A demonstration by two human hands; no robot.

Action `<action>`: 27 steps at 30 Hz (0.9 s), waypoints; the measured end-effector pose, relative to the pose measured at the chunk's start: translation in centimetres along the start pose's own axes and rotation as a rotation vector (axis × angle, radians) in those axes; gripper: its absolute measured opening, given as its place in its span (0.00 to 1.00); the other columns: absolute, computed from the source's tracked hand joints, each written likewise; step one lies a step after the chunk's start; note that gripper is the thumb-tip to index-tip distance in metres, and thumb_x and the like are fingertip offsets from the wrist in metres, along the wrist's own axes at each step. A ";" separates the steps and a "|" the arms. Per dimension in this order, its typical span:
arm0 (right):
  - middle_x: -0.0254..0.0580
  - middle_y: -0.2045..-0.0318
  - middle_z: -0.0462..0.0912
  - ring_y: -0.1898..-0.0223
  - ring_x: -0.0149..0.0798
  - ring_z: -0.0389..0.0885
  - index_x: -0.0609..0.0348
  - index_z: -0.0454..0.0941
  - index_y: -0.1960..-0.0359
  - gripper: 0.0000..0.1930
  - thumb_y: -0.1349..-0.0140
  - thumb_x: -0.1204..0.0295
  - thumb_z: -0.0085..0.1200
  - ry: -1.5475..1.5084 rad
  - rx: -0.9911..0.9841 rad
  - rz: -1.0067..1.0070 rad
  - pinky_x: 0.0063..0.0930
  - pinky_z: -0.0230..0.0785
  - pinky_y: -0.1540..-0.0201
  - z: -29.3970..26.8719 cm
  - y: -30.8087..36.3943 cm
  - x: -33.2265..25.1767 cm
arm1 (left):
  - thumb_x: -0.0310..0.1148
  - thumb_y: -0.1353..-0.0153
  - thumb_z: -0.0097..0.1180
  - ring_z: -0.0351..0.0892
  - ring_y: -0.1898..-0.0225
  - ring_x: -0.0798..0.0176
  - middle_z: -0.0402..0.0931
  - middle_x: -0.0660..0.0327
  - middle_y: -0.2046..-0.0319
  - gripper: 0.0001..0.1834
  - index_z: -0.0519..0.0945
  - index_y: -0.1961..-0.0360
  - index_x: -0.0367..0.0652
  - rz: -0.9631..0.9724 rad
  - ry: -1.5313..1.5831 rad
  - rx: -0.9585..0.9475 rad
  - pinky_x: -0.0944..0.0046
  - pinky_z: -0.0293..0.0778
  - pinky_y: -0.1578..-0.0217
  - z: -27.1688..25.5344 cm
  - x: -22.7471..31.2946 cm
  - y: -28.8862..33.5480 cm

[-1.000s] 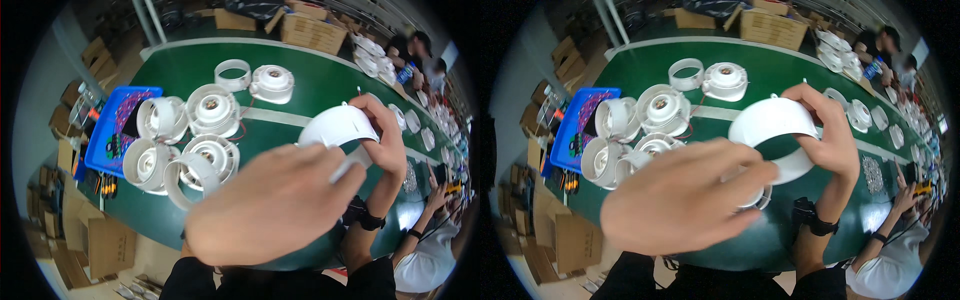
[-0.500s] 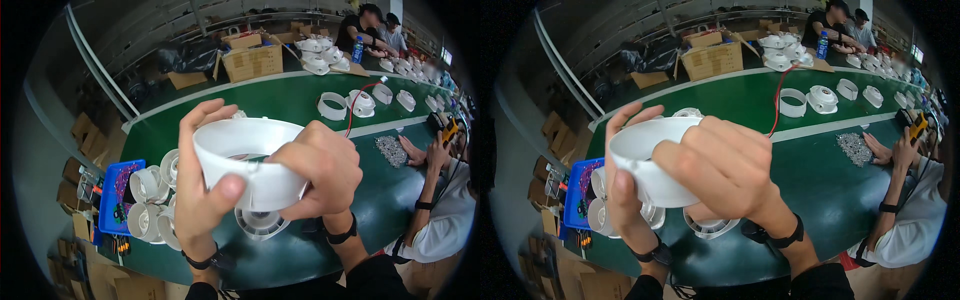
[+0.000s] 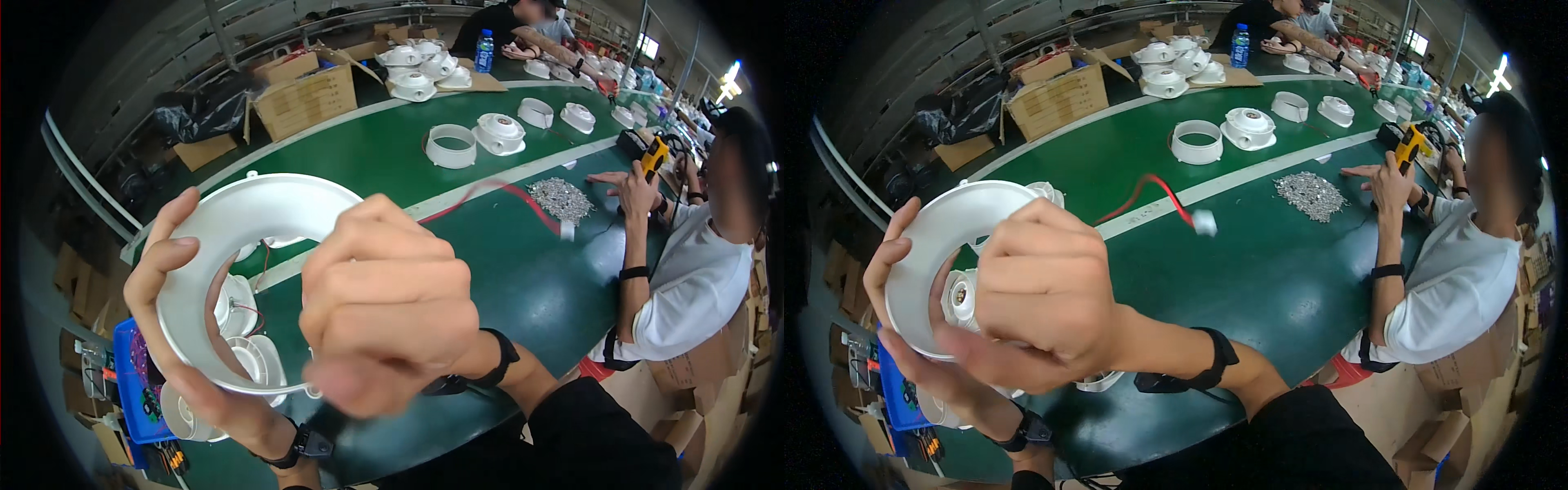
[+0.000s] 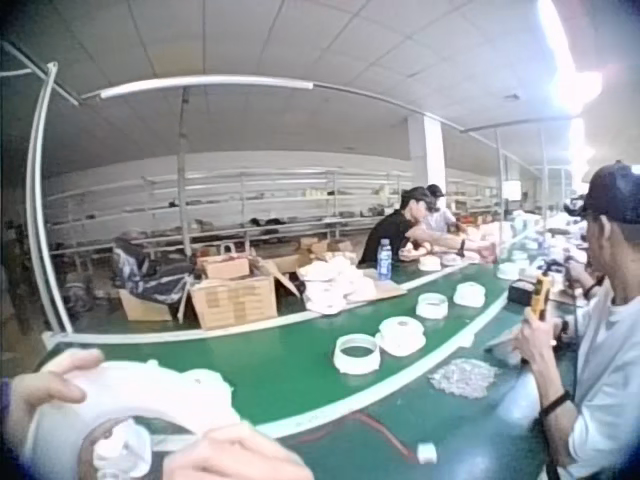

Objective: The person assembles white plastic fan housings by inserting internal motor assemblies and routing wires through the casing. They repeatedly pick up housings, align and insert the motor units, and adjust the wires before placing the assembled units on the table.

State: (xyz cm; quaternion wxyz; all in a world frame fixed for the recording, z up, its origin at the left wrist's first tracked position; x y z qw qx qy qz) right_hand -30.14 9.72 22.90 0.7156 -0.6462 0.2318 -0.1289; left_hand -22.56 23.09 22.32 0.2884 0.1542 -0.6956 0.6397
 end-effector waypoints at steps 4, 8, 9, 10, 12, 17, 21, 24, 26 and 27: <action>0.32 0.84 0.75 0.78 0.36 0.78 0.58 0.73 0.86 0.10 0.49 0.76 0.58 0.087 0.042 -0.013 0.29 0.62 0.71 -0.6 1.3 0.1 | 0.55 0.28 0.25 0.68 0.34 0.40 0.61 0.37 0.34 0.29 0.68 0.45 0.43 -0.083 0.159 0.008 0.43 0.70 0.35 0.7 -1.5 0.3; 0.33 0.86 0.71 0.82 0.37 0.72 0.56 0.70 0.89 0.11 0.54 0.78 0.58 0.090 0.170 -0.037 0.30 0.61 0.73 -0.4 1.2 -0.1 | 0.57 0.33 0.33 0.68 0.34 0.41 0.60 0.36 0.33 0.33 0.65 0.41 0.40 -0.056 0.091 0.058 0.43 0.69 0.34 0.7 -0.9 0.2; 0.33 0.86 0.70 0.83 0.38 0.71 0.55 0.69 0.89 0.12 0.55 0.78 0.58 0.085 0.185 -0.041 0.30 0.61 0.73 -0.4 1.1 -0.1 | 0.59 0.35 0.36 0.68 0.34 0.41 0.60 0.36 0.33 0.35 0.64 0.40 0.39 -0.008 0.049 0.071 0.43 0.69 0.34 0.9 -0.5 0.0; 0.33 0.86 0.71 0.83 0.38 0.71 0.56 0.70 0.89 0.11 0.55 0.79 0.58 0.077 0.177 -0.048 0.31 0.61 0.72 -0.3 1.1 -0.1 | 0.60 0.36 0.39 0.68 0.34 0.41 0.60 0.36 0.33 0.38 0.63 0.38 0.37 0.040 0.006 0.084 0.43 0.69 0.34 1.0 -0.1 0.0; 0.34 0.84 0.75 0.78 0.39 0.75 0.58 0.72 0.87 0.10 0.51 0.77 0.56 0.060 0.144 -0.035 0.32 0.64 0.70 -0.1 1.1 0.0 | 0.62 0.41 0.48 0.67 0.34 0.40 0.59 0.35 0.33 0.47 0.59 0.34 0.32 0.043 -0.063 0.094 0.44 0.69 0.34 1.2 0.4 -0.1; 0.45 0.68 0.85 0.56 0.51 0.80 0.62 0.78 0.80 0.11 0.40 0.72 0.52 0.051 -0.003 0.040 0.41 0.72 0.53 0.0 0.8 2.1 | 0.63 0.40 0.49 0.66 0.34 0.42 0.60 0.36 0.34 0.48 0.58 0.32 0.33 0.145 -0.121 0.062 0.46 0.69 0.35 0.4 -0.6 -0.1; 0.62 0.42 0.74 0.39 0.61 0.69 0.65 0.80 0.54 0.15 0.35 0.68 0.50 0.170 -0.106 0.189 0.50 0.57 0.33 0.5 0.3 4.4 | 0.64 0.40 0.48 0.66 0.34 0.43 0.62 0.38 0.35 0.48 0.58 0.32 0.34 0.095 -0.084 0.093 0.46 0.69 0.37 -2.5 -2.4 -1.2; 0.62 0.41 0.69 0.38 0.55 0.69 0.68 0.68 0.40 0.21 0.30 0.67 0.47 -0.248 -0.068 0.492 0.41 0.60 0.36 1.7 1.5 7.0 | 0.65 0.40 0.44 0.66 0.33 0.43 0.62 0.38 0.35 0.48 0.59 0.32 0.35 0.053 -0.097 0.127 0.45 0.68 0.36 -3.1 -2.6 -1.4; 0.58 0.44 0.75 0.44 0.50 0.76 0.69 0.65 0.38 0.22 0.27 0.66 0.41 -0.433 -0.048 0.605 0.38 0.64 0.39 2.6 2.3 7.4 | 0.65 0.43 0.47 0.65 0.32 0.42 0.60 0.37 0.33 0.49 0.59 0.31 0.37 0.050 -0.060 0.093 0.45 0.67 0.34 -2.6 -2.7 -1.3; 0.58 0.45 0.76 0.45 0.50 0.77 0.69 0.66 0.38 0.22 0.28 0.66 0.41 -0.428 -0.047 0.608 0.38 0.65 0.40 2.2 2.4 7.2 | 0.65 0.44 0.49 0.65 0.31 0.41 0.58 0.36 0.31 0.49 0.59 0.31 0.38 0.041 -0.041 0.076 0.45 0.66 0.33 -2.2 -3.0 -1.0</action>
Point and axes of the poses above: each hand's wrist, its own y-axis away from the middle knuckle, its own z-axis out of the palm, x = y × z, the point moved 7 cm from there along -y, towards the middle knuckle
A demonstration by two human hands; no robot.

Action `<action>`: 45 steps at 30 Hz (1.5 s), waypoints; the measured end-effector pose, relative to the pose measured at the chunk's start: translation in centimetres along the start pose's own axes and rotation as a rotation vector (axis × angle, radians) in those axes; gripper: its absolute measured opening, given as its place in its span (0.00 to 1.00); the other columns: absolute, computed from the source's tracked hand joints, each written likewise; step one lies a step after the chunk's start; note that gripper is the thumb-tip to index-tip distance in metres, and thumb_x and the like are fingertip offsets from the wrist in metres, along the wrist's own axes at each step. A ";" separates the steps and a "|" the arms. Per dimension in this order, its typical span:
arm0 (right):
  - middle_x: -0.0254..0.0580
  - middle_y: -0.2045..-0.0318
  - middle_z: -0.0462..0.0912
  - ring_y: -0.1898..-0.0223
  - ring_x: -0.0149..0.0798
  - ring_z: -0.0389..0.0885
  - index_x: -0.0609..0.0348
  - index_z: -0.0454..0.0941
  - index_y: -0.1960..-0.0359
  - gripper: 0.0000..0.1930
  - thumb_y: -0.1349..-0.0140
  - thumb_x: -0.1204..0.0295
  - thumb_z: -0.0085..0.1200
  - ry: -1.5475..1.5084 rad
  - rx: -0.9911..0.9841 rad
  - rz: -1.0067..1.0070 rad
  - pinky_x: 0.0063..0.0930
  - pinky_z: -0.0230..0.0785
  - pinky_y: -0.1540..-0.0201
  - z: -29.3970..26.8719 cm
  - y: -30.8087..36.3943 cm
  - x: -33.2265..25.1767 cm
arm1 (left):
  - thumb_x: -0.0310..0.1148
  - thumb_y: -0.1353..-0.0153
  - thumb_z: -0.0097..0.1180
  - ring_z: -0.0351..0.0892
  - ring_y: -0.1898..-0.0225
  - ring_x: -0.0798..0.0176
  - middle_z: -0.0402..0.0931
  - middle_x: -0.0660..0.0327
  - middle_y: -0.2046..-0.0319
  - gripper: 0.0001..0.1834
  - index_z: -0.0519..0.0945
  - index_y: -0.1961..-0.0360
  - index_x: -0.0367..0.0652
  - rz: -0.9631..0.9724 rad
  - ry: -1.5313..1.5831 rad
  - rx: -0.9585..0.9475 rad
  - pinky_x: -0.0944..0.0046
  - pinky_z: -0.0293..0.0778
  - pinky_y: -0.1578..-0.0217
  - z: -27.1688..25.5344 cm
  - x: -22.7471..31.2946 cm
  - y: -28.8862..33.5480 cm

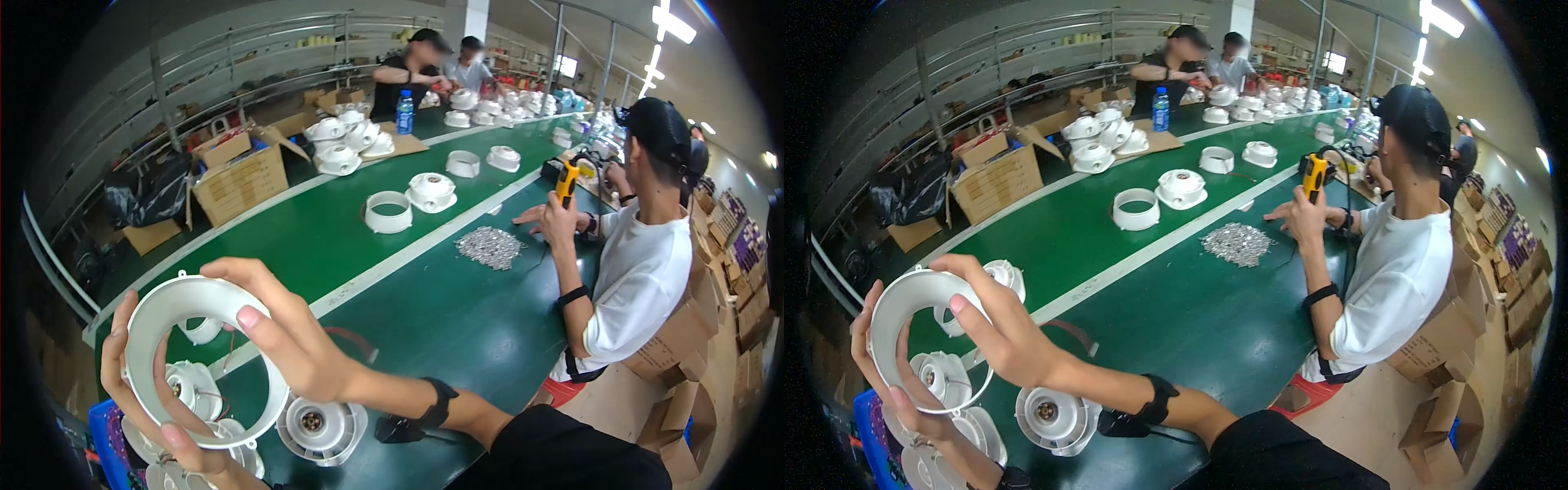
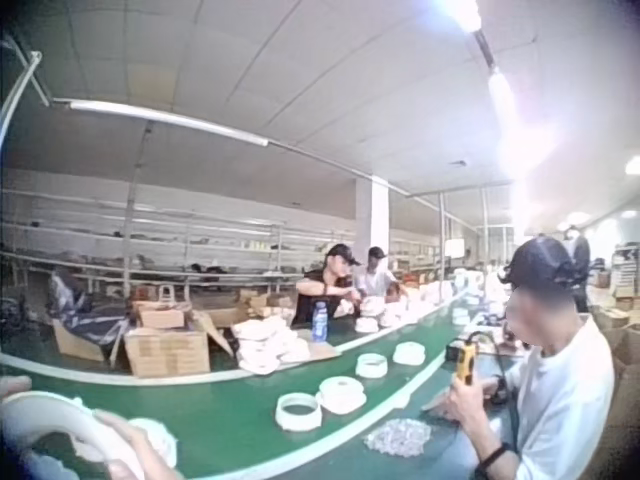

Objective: The person assembles white plastic fan housings by inserting internal motor assemblies and routing wires through the casing. They repeatedly pick up housings, align and insert the motor units, and adjust the wires before placing the assembled units on the table.

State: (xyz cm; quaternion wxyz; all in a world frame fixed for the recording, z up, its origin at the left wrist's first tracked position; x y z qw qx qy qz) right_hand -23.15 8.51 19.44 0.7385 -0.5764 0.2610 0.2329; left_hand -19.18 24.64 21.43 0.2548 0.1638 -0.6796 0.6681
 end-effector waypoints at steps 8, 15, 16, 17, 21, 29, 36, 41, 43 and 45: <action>0.61 0.43 0.76 0.43 0.55 0.78 0.69 0.70 0.41 0.22 0.30 0.65 0.40 0.142 0.049 -0.154 0.38 0.67 0.40 -1.1 0.3 -2.1 | 0.66 0.72 0.79 0.64 0.30 0.40 0.54 0.34 0.29 0.78 0.47 0.24 0.45 0.050 0.147 -0.265 0.45 0.63 0.32 1.1 -0.8 0.4; 0.60 0.46 0.79 0.51 0.47 0.82 0.71 0.70 0.42 0.22 0.31 0.67 0.39 0.021 0.120 -0.104 0.35 0.71 0.47 -2.4 0.0 -1.8 | 0.60 0.71 0.81 0.67 0.32 0.40 0.54 0.35 0.29 0.79 0.43 0.24 0.44 0.124 0.164 -0.220 0.45 0.67 0.33 2.4 -0.4 0.9; 0.60 0.47 0.79 0.53 0.46 0.82 0.72 0.70 0.42 0.22 0.32 0.68 0.39 -0.037 0.136 -0.063 0.35 0.72 0.49 -2.6 0.0 -1.5 | 0.60 0.71 0.81 0.67 0.33 0.40 0.53 0.35 0.29 0.79 0.43 0.24 0.44 0.125 0.157 -0.207 0.45 0.68 0.34 2.4 -0.3 1.0; 0.61 0.45 0.78 0.48 0.46 0.80 0.71 0.70 0.43 0.23 0.30 0.64 0.39 -0.023 0.099 -0.049 0.35 0.71 0.46 -2.6 0.0 -1.3 | 0.60 0.71 0.81 0.67 0.33 0.40 0.53 0.35 0.29 0.78 0.43 0.24 0.45 0.160 0.167 -0.222 0.45 0.68 0.34 2.3 -0.4 1.1; 0.65 0.40 0.75 0.41 0.46 0.77 0.71 0.71 0.47 0.24 0.28 0.58 0.38 0.059 -0.006 -0.057 0.34 0.68 0.41 -3.3 -0.1 -1.3 | 0.59 0.71 0.81 0.67 0.33 0.39 0.53 0.36 0.29 0.77 0.45 0.24 0.45 0.243 0.182 -0.252 0.45 0.68 0.34 2.5 -0.2 1.4; 0.61 0.55 0.80 0.60 0.39 0.79 0.69 0.69 0.60 0.13 0.33 0.69 0.38 0.086 0.128 -0.201 0.32 0.70 0.55 -3.1 -0.3 -1.8 | 0.63 0.69 0.79 0.67 0.33 0.43 0.56 0.40 0.29 0.78 0.43 0.23 0.43 0.001 0.092 -0.238 0.47 0.63 0.31 3.2 0.1 0.9; 0.63 0.52 0.78 0.53 0.41 0.78 0.66 0.67 0.60 0.17 0.31 0.61 0.39 0.016 0.092 -0.060 0.33 0.72 0.51 -4.9 -0.6 -1.1 | 0.59 0.65 0.80 0.70 0.36 0.47 0.66 0.46 0.37 0.76 0.42 0.24 0.41 -0.120 0.067 -0.268 0.50 0.66 0.34 4.0 0.4 1.4; 0.56 0.55 0.80 0.51 0.40 0.78 0.71 0.71 0.54 0.17 0.29 0.66 0.37 -0.117 0.155 -0.077 0.32 0.68 0.44 -4.6 -0.8 -1.3 | 0.48 0.65 0.82 0.72 0.37 0.47 0.66 0.46 0.37 0.70 0.48 0.26 0.39 -0.051 0.050 -0.189 0.51 0.68 0.35 3.3 0.5 1.6; 0.57 0.50 0.80 0.47 0.46 0.79 0.70 0.72 0.51 0.15 0.32 0.71 0.43 0.095 0.202 -0.195 0.35 0.67 0.42 -4.3 -0.9 -1.5 | 0.41 0.65 0.82 0.71 0.37 0.49 0.65 0.47 0.37 0.67 0.51 0.28 0.38 -0.005 -0.065 -0.142 0.51 0.68 0.34 2.3 1.1 1.1; 0.62 0.44 0.75 0.42 0.51 0.75 0.69 0.73 0.49 0.17 0.37 0.71 0.50 0.374 0.184 -0.361 0.38 0.64 0.37 -3.8 -0.8 -2.0 | 0.34 0.65 0.82 0.71 0.37 0.51 0.65 0.49 0.36 0.64 0.53 0.28 0.38 0.094 -0.211 -0.045 0.51 0.68 0.34 1.3 0.9 0.3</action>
Point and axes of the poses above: each hand's wrist, its own y-axis away from the middle knuckle, its own z-axis out of the palm, x = y × z, the point moved 7 cm from there along -y, towards the middle knuckle
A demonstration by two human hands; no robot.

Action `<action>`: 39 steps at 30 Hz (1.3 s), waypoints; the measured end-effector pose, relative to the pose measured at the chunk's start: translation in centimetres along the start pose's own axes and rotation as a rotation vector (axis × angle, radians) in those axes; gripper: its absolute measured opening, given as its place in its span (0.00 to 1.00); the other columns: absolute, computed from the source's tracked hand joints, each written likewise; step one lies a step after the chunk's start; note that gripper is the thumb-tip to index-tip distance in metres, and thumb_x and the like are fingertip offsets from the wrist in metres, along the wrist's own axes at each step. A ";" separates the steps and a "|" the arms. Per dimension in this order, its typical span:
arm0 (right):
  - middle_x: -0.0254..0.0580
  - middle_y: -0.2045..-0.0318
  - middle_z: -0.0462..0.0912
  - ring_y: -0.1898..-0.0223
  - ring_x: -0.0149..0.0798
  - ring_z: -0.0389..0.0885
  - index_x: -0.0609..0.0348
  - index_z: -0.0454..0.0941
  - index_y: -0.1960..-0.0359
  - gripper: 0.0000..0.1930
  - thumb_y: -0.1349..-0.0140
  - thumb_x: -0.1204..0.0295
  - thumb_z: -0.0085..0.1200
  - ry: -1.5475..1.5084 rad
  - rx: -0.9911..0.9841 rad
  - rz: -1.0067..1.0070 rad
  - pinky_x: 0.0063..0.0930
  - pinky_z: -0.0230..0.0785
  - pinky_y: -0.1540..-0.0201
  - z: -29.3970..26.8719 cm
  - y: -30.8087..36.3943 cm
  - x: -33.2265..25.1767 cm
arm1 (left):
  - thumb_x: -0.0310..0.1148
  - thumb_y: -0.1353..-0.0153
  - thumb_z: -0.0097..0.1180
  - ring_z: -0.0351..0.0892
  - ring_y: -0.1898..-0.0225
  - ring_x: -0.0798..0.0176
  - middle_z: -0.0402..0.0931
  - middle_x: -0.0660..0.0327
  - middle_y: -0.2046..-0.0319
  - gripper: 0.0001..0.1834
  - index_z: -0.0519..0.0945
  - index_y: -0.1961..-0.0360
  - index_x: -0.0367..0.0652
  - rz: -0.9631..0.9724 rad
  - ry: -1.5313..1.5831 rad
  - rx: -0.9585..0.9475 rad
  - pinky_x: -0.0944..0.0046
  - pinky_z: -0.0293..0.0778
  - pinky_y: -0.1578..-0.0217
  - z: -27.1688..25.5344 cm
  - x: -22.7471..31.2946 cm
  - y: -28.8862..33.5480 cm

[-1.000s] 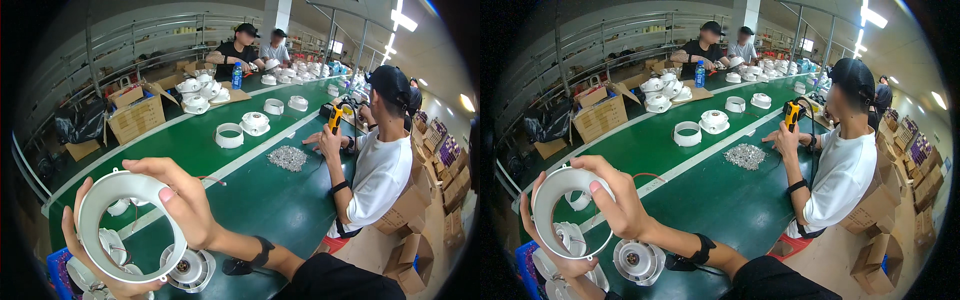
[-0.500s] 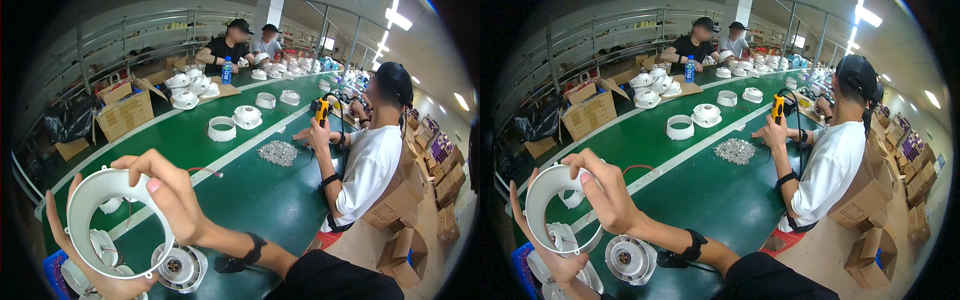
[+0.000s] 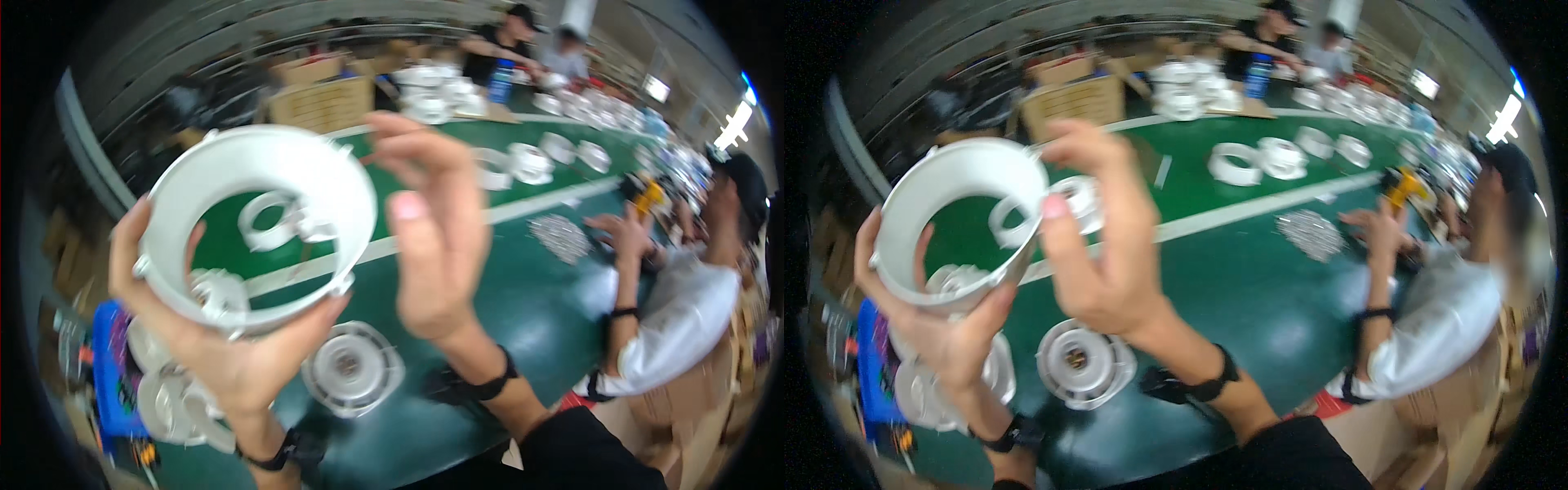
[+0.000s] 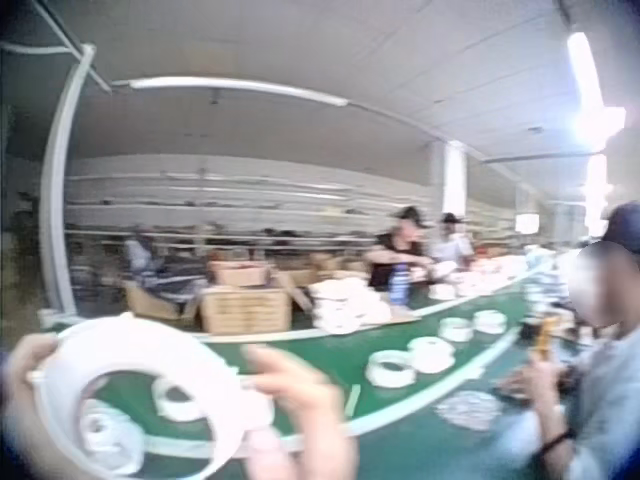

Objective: The person assembles white plastic fan housings by inserting internal motor assemblies and routing wires through the casing. They repeatedly pick up housings, align and insert the motor units, and adjust the wires before placing the assembled units on the table.

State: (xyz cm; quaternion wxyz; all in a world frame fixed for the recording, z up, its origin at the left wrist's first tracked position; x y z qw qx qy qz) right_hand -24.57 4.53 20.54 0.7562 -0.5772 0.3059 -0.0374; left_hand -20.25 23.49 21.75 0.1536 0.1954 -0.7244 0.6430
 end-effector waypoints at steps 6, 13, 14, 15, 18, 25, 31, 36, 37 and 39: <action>0.62 0.33 0.63 0.32 0.52 0.66 0.63 0.49 0.27 0.49 0.44 0.57 0.64 -0.091 -0.254 0.280 0.44 0.58 0.29 4.4 1.6 -0.4 | 0.35 0.67 0.83 0.71 0.40 0.50 0.66 0.49 0.39 0.60 0.59 0.33 0.40 0.024 -0.106 0.070 0.51 0.68 0.37 -0.4 -0.8 -0.6; 0.67 0.30 0.58 0.32 0.54 0.68 0.62 0.39 0.24 0.67 0.56 0.51 0.78 -0.162 -0.147 0.368 0.47 0.66 0.32 3.0 0.6 0.2 | 0.36 0.63 0.80 0.70 0.38 0.48 0.64 0.46 0.38 0.60 0.56 0.31 0.38 0.145 -0.106 -0.118 0.53 0.68 0.40 1.0 0.2 -0.5; 0.68 0.30 0.58 0.32 0.55 0.68 0.63 0.39 0.24 0.68 0.56 0.51 0.78 -0.159 -0.155 0.304 0.47 0.66 0.32 2.6 0.2 0.1 | 0.35 0.63 0.80 0.70 0.37 0.50 0.65 0.48 0.38 0.61 0.55 0.30 0.38 0.136 -0.093 -0.163 0.55 0.68 0.40 0.6 0.3 -0.8; 0.68 0.30 0.58 0.32 0.55 0.68 0.63 0.38 0.24 0.69 0.57 0.51 0.79 -0.144 -0.166 0.241 0.47 0.65 0.32 1.9 -0.1 0.2 | 0.36 0.63 0.79 0.70 0.37 0.51 0.65 0.48 0.38 0.60 0.55 0.30 0.38 0.112 -0.048 -0.195 0.56 0.68 0.40 0.2 -0.1 -1.0; 0.70 0.29 0.58 0.31 0.57 0.67 0.63 0.37 0.24 0.72 0.61 0.51 0.81 -0.199 -0.226 0.161 0.48 0.64 0.30 1.2 -0.9 0.0 | 0.39 0.66 0.78 0.70 0.36 0.51 0.66 0.49 0.38 0.64 0.53 0.28 0.38 -0.028 0.157 -0.251 0.59 0.69 0.42 -1.1 -1.7 -1.3; 0.68 0.30 0.60 0.30 0.56 0.65 0.65 0.37 0.24 0.74 0.66 0.57 0.84 -0.242 -0.371 0.035 0.48 0.60 0.28 0.9 -0.5 -0.5 | 0.46 0.75 0.84 0.71 0.35 0.49 0.67 0.48 0.36 0.75 0.50 0.26 0.38 -0.132 0.392 -0.216 0.55 0.69 0.35 -1.1 -2.6 -1.5; 0.59 0.27 0.56 0.26 0.52 0.58 0.66 0.41 0.24 0.73 0.67 0.58 0.84 0.059 -0.523 -0.038 0.43 0.51 0.26 2.3 -0.5 -1.7 | 0.56 0.73 0.83 0.69 0.34 0.51 0.64 0.49 0.35 0.79 0.45 0.24 0.35 -0.121 0.264 -0.242 0.55 0.65 0.34 -0.8 -2.5 -0.9; 0.53 0.23 0.45 0.25 0.51 0.55 0.58 0.38 0.22 0.73 0.65 0.57 0.83 -0.291 -0.543 0.268 0.49 0.66 0.34 1.9 0.5 0.2 | 0.60 0.72 0.82 0.68 0.33 0.49 0.63 0.45 0.33 0.83 0.40 0.23 0.35 -0.362 0.475 -0.237 0.52 0.64 0.33 0.1 -2.2 0.3; 0.52 0.23 0.45 0.26 0.51 0.55 0.58 0.37 0.22 0.74 0.65 0.57 0.83 -0.280 -0.565 0.197 0.50 0.66 0.34 2.0 0.3 -0.5 | 0.58 0.75 0.84 0.69 0.34 0.48 0.63 0.45 0.34 0.85 0.39 0.23 0.35 -0.325 0.501 -0.211 0.50 0.65 0.34 -0.3 -2.0 0.0; 0.53 0.23 0.44 0.26 0.51 0.55 0.58 0.35 0.22 0.76 0.67 0.56 0.83 -0.283 -0.583 0.129 0.48 0.66 0.34 2.7 0.5 -0.9 | 0.53 0.79 0.87 0.71 0.36 0.45 0.65 0.44 0.35 0.88 0.37 0.24 0.37 -0.275 0.511 -0.163 0.48 0.68 0.34 -0.6 -1.8 -0.3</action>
Point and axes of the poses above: each hand's wrist, its own y-axis away from the middle knuckle, its own z-axis out of the palm, x = y × z, the point moved 7 cm from there along -y, towards the middle knuckle
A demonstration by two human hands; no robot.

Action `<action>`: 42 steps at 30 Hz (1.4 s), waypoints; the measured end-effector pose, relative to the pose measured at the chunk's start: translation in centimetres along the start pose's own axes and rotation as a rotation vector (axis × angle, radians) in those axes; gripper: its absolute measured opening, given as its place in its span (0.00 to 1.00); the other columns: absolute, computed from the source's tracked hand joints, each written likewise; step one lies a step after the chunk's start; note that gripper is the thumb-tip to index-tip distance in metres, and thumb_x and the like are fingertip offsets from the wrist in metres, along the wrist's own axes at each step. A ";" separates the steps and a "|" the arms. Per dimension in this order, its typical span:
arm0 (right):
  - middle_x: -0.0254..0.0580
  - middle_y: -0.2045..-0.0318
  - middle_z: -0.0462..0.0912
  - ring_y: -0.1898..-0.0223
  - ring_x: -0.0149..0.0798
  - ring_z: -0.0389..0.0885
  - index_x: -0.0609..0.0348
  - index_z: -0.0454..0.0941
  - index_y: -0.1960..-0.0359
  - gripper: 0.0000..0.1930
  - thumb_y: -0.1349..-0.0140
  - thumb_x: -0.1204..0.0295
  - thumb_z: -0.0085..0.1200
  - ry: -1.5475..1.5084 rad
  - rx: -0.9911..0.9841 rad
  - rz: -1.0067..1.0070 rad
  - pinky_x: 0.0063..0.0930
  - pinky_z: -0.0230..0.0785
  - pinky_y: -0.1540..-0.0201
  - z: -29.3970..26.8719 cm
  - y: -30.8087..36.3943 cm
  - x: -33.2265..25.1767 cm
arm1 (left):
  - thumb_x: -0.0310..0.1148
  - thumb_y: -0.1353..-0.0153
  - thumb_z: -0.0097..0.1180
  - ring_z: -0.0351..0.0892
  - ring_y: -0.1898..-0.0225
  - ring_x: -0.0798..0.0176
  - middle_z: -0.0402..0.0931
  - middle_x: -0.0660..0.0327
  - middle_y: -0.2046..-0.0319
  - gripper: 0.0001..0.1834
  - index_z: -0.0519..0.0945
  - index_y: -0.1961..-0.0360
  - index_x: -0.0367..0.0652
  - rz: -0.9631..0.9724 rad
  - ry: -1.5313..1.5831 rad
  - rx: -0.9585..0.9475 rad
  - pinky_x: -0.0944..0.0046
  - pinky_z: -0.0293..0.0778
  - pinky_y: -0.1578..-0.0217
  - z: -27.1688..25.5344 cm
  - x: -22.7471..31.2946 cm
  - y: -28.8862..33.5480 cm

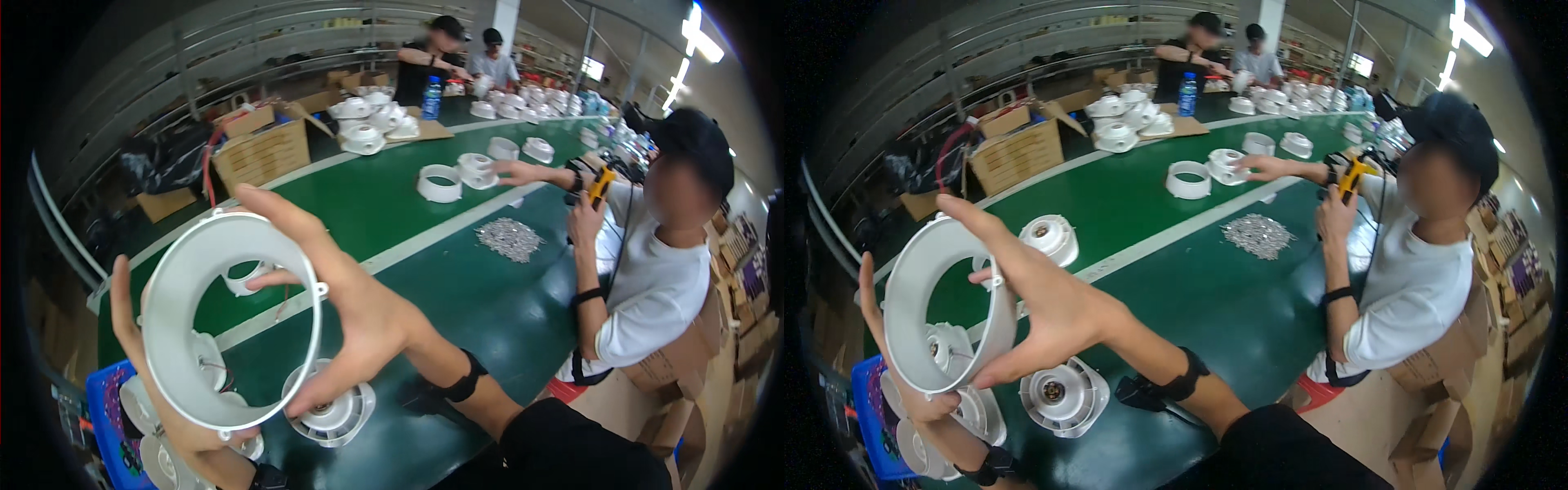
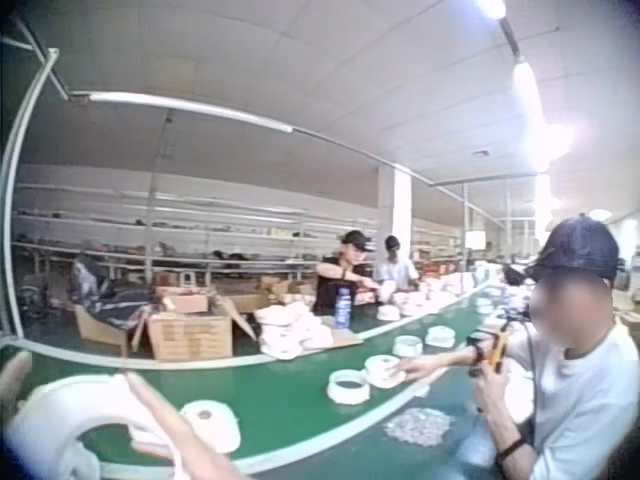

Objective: The person assembles white plastic fan housings by inserting internal motor assemblies and routing wires through the casing. They repeatedly pick up housings, align and insert the motor units, and adjust the wires before placing the assembled units on the table.

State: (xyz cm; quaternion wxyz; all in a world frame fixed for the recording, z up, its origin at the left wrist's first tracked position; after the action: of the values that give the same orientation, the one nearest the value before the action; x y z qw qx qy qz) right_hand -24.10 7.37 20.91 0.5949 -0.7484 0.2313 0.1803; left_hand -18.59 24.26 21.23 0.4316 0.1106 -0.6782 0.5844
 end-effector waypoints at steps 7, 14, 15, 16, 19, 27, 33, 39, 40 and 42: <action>0.59 0.26 0.50 0.28 0.56 0.57 0.60 0.35 0.22 0.79 0.73 0.57 0.84 0.016 0.162 -0.050 0.46 0.59 0.32 0.6 0.0 -0.5 | 0.73 0.80 0.78 0.74 0.37 0.42 0.72 0.42 0.41 0.89 0.40 0.24 0.36 0.043 -0.154 0.103 0.46 0.67 0.33 0.7 -0.3 -0.3; 0.53 0.41 0.69 0.40 0.48 0.72 0.60 0.44 0.27 0.69 0.68 0.56 0.82 -0.084 0.302 0.043 0.39 0.65 0.38 0.7 0.2 0.6 | 0.77 0.73 0.73 0.70 0.35 0.44 0.61 0.45 0.35 0.84 0.44 0.25 0.36 -0.054 -0.180 0.085 0.45 0.68 0.33 1.3 -0.8 -0.5; 0.52 0.43 0.71 0.41 0.47 0.73 0.60 0.45 0.27 0.68 0.67 0.56 0.82 -0.081 0.317 0.027 0.38 0.65 0.39 0.6 0.1 0.6 | 0.77 0.70 0.71 0.70 0.34 0.45 0.59 0.47 0.34 0.82 0.44 0.24 0.37 -0.038 -0.191 0.082 0.44 0.68 0.33 1.1 -1.0 -0.4; 0.52 0.43 0.71 0.41 0.47 0.73 0.60 0.46 0.28 0.67 0.67 0.56 0.82 -0.127 0.330 0.069 0.38 0.65 0.39 0.5 0.0 0.7 | 0.77 0.68 0.70 0.69 0.34 0.46 0.57 0.48 0.33 0.80 0.45 0.24 0.38 -0.023 -0.202 0.078 0.43 0.68 0.33 0.9 -1.2 -0.4; 0.52 0.43 0.72 0.42 0.46 0.74 0.61 0.47 0.29 0.65 0.65 0.56 0.81 -0.187 0.320 0.109 0.38 0.65 0.38 0.4 -0.1 0.5 | 0.78 0.57 0.63 0.68 0.33 0.49 0.51 0.53 0.28 0.71 0.48 0.23 0.42 0.047 -0.248 -0.003 0.40 0.67 0.33 0.2 -1.5 -0.2; 0.51 0.41 0.69 0.39 0.47 0.71 0.61 0.47 0.29 0.63 0.65 0.58 0.80 -0.151 0.311 -0.057 0.38 0.63 0.37 0.8 -0.3 0.7 | 0.75 0.55 0.64 0.66 0.32 0.48 0.50 0.52 0.28 0.68 0.52 0.25 0.39 0.106 -0.256 -0.051 0.40 0.67 0.33 0.1 -1.2 -0.5; 0.51 0.42 0.68 0.39 0.46 0.69 0.60 0.47 0.31 0.63 0.65 0.55 0.81 -0.180 0.277 -0.048 0.39 0.61 0.35 0.9 0.0 -0.1 | 0.68 0.48 0.64 0.66 0.32 0.47 0.58 0.45 0.32 0.63 0.46 0.24 0.41 0.192 -0.202 -0.114 0.41 0.62 0.30 -1.5 -1.2 0.1; 0.52 0.42 0.68 0.39 0.46 0.70 0.61 0.39 0.27 0.72 0.67 0.48 0.82 -0.092 0.259 -0.111 0.39 0.61 0.35 0.7 -0.3 0.1 | 0.80 0.56 0.58 0.66 0.32 0.47 0.56 0.47 0.31 0.70 0.48 0.24 0.43 0.118 -0.260 0.009 0.40 0.63 0.31 -0.3 -1.4 0.2; 0.52 0.42 0.69 0.39 0.46 0.70 0.61 0.38 0.27 0.73 0.67 0.48 0.82 -0.095 0.273 -0.105 0.39 0.62 0.35 0.7 -0.3 0.2 | 0.82 0.57 0.57 0.65 0.32 0.47 0.56 0.47 0.31 0.71 0.49 0.24 0.43 0.120 -0.254 0.027 0.40 0.63 0.31 0.0 -1.3 0.2; 0.52 0.42 0.69 0.39 0.46 0.70 0.62 0.36 0.26 0.74 0.67 0.47 0.82 -0.152 0.277 -0.077 0.39 0.62 0.35 0.7 -0.2 0.5 | 0.84 0.58 0.55 0.65 0.32 0.47 0.56 0.47 0.31 0.72 0.49 0.24 0.43 0.149 -0.273 0.051 0.40 0.64 0.32 0.5 -1.2 0.2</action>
State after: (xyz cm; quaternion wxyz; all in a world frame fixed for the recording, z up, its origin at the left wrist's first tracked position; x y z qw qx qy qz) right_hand -23.59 8.06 20.63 0.7148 -0.6516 0.1793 0.1798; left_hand -18.19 23.45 20.22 0.2878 0.1492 -0.7220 0.6113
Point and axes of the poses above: each hand's wrist, its own y-axis away from the middle knuckle, its own z-axis out of the palm, x = y × z, the point moved 7 cm from there along -y, towards the middle knuckle
